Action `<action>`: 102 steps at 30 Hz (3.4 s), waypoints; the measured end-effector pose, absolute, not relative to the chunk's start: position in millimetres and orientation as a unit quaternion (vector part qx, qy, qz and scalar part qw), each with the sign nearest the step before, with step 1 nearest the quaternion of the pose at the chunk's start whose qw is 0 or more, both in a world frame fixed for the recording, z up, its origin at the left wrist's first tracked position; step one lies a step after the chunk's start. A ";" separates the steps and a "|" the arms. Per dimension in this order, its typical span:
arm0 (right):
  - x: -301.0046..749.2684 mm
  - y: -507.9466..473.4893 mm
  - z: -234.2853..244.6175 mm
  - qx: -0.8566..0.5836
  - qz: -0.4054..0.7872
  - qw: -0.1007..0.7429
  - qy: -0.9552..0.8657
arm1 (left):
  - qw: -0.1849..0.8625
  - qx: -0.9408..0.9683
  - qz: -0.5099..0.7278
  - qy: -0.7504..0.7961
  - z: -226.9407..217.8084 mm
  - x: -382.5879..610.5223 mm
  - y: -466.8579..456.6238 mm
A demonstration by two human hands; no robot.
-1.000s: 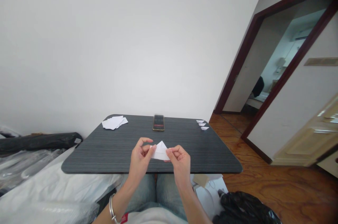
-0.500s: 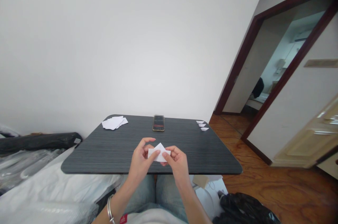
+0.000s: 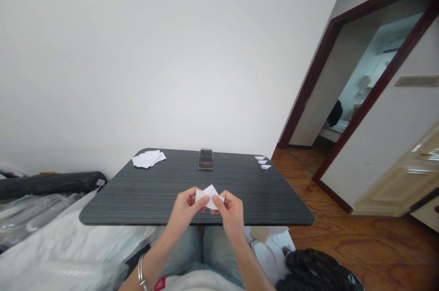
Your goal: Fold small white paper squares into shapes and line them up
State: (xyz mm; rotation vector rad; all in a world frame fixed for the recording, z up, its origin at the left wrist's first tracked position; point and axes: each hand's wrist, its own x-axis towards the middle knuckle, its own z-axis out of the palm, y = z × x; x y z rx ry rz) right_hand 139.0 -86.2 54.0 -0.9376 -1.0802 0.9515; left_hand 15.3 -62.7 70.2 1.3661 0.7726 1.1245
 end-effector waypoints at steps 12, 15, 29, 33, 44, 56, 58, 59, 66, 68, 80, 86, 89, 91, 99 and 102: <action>140.6 -85.8 49.2 -0.432 0.371 0.640 -0.516 | 0.498 0.651 0.474 0.322 64.3 14.4 -61.7; 140.8 -85.0 47.8 -0.457 0.347 0.644 -0.505 | 0.485 0.657 0.476 0.326 64.1 15.0 -62.6; 144.1 -79.6 44.7 -0.452 0.357 0.664 -0.476 | 0.447 0.665 0.476 0.363 69.6 10.2 -63.4; 143.4 -76.2 42.4 -0.428 0.376 0.644 -0.511 | 0.445 0.663 0.475 0.370 70.0 11.3 -64.9; 142.3 -79.5 45.2 -0.424 0.402 0.633 -0.508 | 0.503 0.636 0.481 0.335 58.2 16.2 -61.7; 152.9 -78.6 45.5 -0.432 0.398 0.638 -0.497 | 0.477 0.637 0.496 0.347 64.2 11.5 -62.0; 152.7 -78.8 46.1 -0.429 0.385 0.652 -0.492 | 0.471 0.643 0.495 0.345 66.4 11.4 -62.8; 152.5 -78.9 46.4 -0.426 0.381 0.657 -0.492 | 0.469 0.645 0.494 0.345 67.3 11.2 -63.1; 153.2 -80.7 49.9 -0.425 0.368 0.653 -0.507 | 0.472 0.654 0.485 0.338 66.0 6.9 -60.7; 154.0 -80.6 50.2 -0.432 0.362 0.656 -0.502 | 0.475 0.653 0.486 0.334 66.3 5.6 -59.9; 146.4 -82.6 49.9 -0.443 0.351 0.646 -0.513 | 0.521 0.617 0.462 0.368 70.8 13.6 -63.2; 146.8 -80.8 48.6 -0.433 0.352 0.656 -0.508 | 0.493 0.632 0.470 0.369 64.6 11.7 -60.9; 146.6 -79.2 48.1 -0.429 0.358 0.663 -0.498 | 0.490 0.634 0.472 0.367 63.3 10.8 -59.6; 146.4 -78.6 47.7 -0.423 0.359 0.682 -0.476 | 0.486 0.630 0.479 0.370 63.5 10.3 -59.2; 146.6 -86.7 54.7 -0.420 0.279 0.684 -0.527 | 0.470 0.635 0.491 0.367 64.3 14.0 -61.6; 144.8 -85.4 52.9 -0.419 0.281 0.689 -0.520 | 0.457 0.643 0.494 0.367 63.9 15.0 -63.0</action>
